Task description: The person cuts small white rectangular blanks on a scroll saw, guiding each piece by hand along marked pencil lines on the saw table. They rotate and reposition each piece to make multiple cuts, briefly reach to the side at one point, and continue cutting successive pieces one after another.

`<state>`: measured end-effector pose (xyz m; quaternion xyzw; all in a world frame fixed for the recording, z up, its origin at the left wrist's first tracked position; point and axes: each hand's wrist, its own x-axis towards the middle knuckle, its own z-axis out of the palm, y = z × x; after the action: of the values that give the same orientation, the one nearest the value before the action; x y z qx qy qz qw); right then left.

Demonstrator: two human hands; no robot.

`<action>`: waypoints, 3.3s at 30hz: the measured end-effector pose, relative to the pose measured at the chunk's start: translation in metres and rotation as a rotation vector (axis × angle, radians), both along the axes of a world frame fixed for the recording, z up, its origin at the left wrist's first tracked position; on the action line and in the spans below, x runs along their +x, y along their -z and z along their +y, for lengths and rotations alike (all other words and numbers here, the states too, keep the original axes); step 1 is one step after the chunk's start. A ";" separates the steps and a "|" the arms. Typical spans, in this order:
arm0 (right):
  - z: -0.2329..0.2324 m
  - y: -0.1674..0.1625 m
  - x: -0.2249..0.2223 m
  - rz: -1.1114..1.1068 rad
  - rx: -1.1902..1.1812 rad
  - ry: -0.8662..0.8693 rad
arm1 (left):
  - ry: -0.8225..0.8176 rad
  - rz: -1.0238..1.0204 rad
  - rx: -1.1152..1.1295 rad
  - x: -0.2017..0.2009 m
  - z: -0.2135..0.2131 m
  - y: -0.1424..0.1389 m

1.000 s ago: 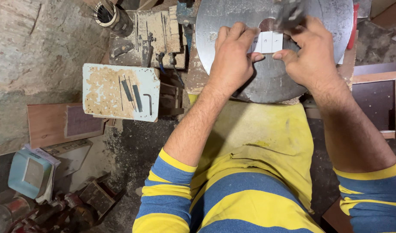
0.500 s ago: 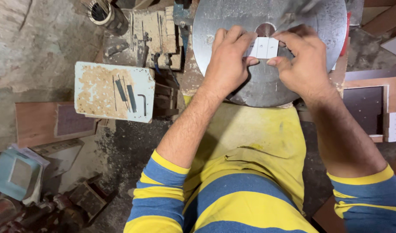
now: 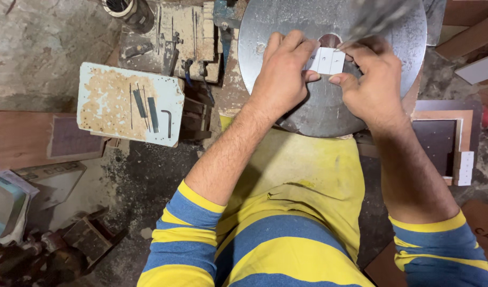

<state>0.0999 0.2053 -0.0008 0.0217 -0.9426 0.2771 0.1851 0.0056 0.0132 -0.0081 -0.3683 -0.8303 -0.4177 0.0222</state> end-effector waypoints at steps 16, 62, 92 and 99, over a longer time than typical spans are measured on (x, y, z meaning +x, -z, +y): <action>-0.001 0.000 -0.001 -0.030 -0.035 0.021 | -0.010 -0.008 -0.014 -0.001 0.001 -0.002; 0.005 -0.001 -0.016 -0.086 -0.071 0.066 | -0.064 -0.028 -0.019 -0.010 0.015 0.002; 0.014 0.007 -0.021 0.007 -0.211 -0.032 | -0.102 -0.026 -0.020 -0.015 0.023 0.004; 0.016 0.009 -0.023 0.005 -0.211 -0.009 | -0.108 -0.022 -0.004 -0.017 0.023 0.006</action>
<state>0.0773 0.2214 -0.0102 0.0069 -0.9075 0.3758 0.1875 -0.0113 0.0364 -0.0140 -0.3185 -0.8500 -0.4181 0.0349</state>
